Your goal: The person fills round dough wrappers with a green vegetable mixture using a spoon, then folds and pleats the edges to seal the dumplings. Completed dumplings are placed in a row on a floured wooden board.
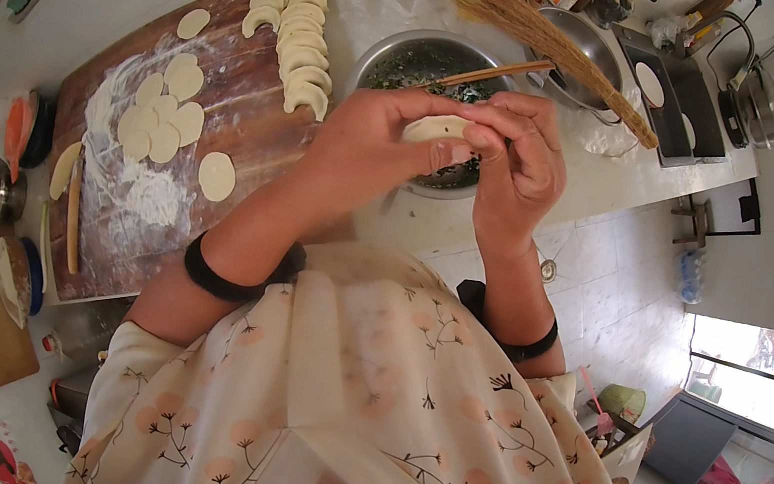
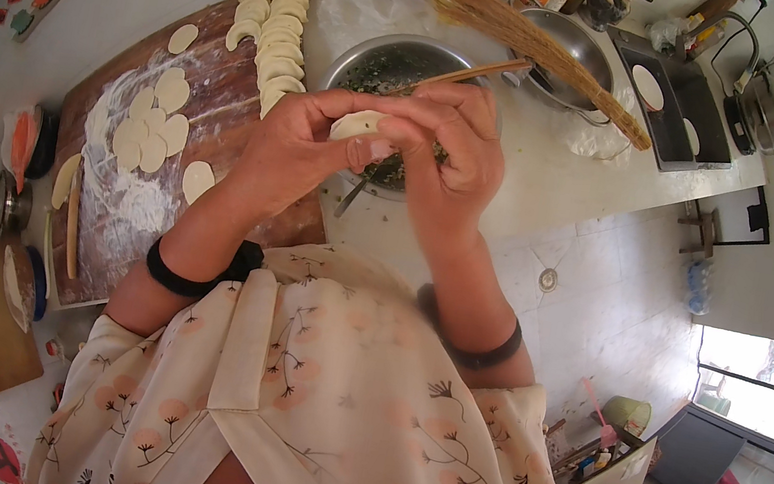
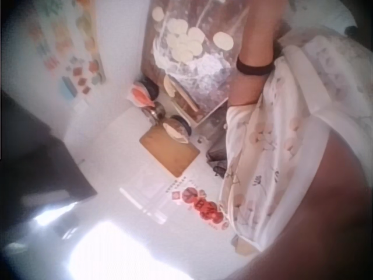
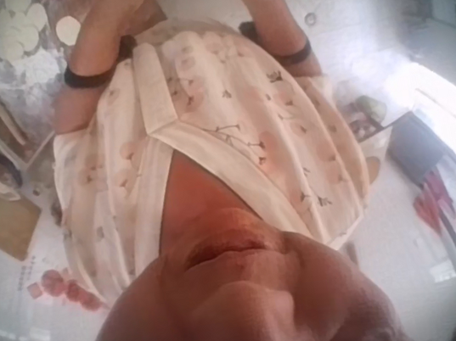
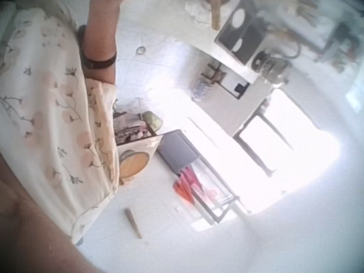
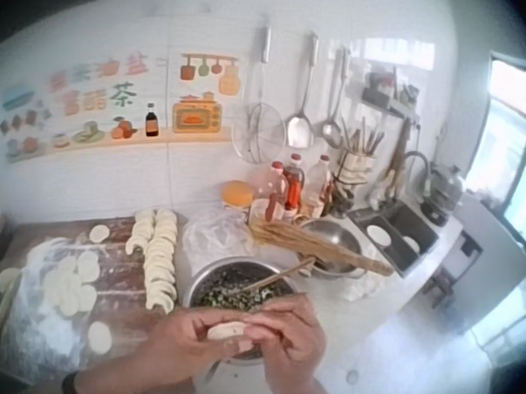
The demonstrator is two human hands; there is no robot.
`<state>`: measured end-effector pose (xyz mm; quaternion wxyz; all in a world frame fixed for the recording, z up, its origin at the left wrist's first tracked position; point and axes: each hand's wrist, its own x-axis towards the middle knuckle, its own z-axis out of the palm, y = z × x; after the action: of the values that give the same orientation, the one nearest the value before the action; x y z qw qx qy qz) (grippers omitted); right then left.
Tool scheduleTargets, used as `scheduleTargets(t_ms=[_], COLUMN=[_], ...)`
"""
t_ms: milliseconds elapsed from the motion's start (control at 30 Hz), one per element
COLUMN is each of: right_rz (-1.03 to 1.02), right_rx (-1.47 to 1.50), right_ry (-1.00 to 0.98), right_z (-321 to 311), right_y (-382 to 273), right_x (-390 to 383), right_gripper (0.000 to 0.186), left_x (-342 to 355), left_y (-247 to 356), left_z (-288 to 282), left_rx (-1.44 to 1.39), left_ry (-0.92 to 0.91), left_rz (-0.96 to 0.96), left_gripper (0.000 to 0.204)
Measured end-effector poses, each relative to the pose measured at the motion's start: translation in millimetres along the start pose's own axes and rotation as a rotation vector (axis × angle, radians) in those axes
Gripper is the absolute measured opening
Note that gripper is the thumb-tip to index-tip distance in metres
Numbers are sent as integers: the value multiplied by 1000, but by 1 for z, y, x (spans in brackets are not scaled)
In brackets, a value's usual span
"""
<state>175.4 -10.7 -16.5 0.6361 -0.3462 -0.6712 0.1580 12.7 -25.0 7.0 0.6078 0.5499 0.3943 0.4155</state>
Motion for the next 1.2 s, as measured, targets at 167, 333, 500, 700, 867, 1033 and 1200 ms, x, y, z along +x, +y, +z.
scheduleTargets(t_ms=[167, 333, 500, 700, 867, 1033, 1200], right_rz=[-22, -25, -85, 41, 31, 40, 115], right_rx=[25, -63, -69, 56, 37, 49, 79], right_ry=[46, 30, -19, 9, -107, -72, -190], right_z=[2, 4, 4, 16, 19, 30, 37], right_y=[-5, -18, -29, -46, -53, -60, -66], right_x=[-2, -5, -7, -14, -16, -20, -19], right_gripper=[8, 2, 4, 7, 9, 10, 19], left_x=[-8, -16, -29, -37, -50, -58, -66], left_y=[2, 9, 12, 9, 14, 14, 11], left_z=[4, 2, 0, -2, -10, -17, -28], left_rx=[2, 133, 130, 65, 165, 53, 34], left_ry=[-36, 21, 18, 10, 13, -30, -9], left_rz=[46, -13, 11, 137, -8, -22, -21], left_gripper=[40, 40, 39, 38, 36, 37, 33])
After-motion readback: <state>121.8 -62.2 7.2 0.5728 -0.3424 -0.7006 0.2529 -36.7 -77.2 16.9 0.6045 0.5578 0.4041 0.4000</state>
